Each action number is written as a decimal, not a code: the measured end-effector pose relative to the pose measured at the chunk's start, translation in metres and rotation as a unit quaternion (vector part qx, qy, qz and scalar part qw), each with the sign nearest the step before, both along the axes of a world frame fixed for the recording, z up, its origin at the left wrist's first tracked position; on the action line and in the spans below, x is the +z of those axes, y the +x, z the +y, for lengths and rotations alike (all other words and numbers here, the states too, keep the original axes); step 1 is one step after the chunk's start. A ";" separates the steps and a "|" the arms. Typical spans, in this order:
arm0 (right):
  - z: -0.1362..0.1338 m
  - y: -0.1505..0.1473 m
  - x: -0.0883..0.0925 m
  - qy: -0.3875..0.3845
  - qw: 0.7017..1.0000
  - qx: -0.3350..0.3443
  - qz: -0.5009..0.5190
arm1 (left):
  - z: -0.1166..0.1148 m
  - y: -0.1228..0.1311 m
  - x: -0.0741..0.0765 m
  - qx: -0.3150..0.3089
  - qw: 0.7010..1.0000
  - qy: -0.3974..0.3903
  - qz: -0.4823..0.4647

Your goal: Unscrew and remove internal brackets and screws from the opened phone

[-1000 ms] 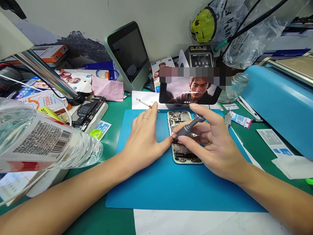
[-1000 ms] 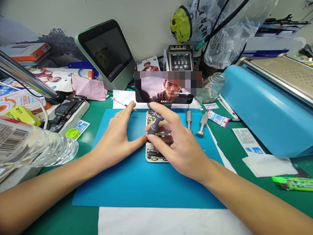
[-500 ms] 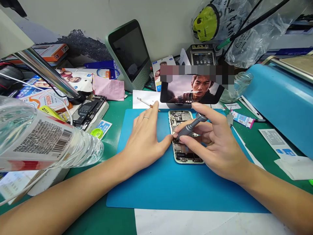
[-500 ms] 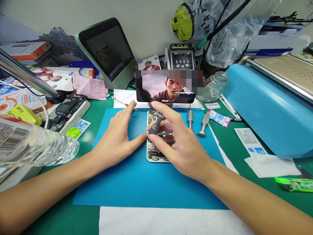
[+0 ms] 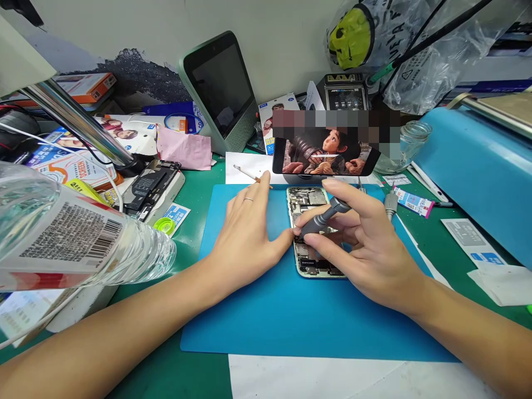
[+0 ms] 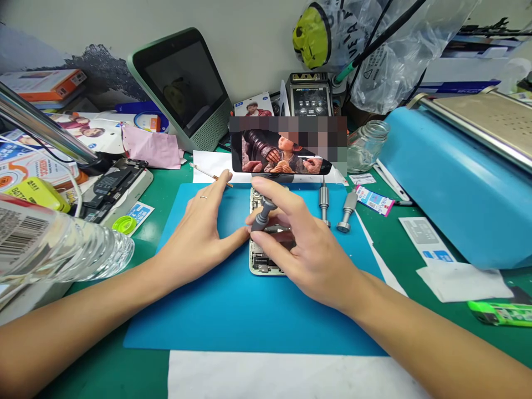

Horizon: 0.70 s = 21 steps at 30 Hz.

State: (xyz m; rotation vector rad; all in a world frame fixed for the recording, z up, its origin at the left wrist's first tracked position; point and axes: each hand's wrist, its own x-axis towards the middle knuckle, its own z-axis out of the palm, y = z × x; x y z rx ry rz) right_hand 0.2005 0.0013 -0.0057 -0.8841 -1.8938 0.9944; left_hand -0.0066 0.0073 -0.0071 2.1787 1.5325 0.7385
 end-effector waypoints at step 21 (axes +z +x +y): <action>0.001 0.005 0.014 0.130 0.987 -0.010 -0.096 | -0.001 0.003 -0.004 0.006 1.000 0.002 -0.011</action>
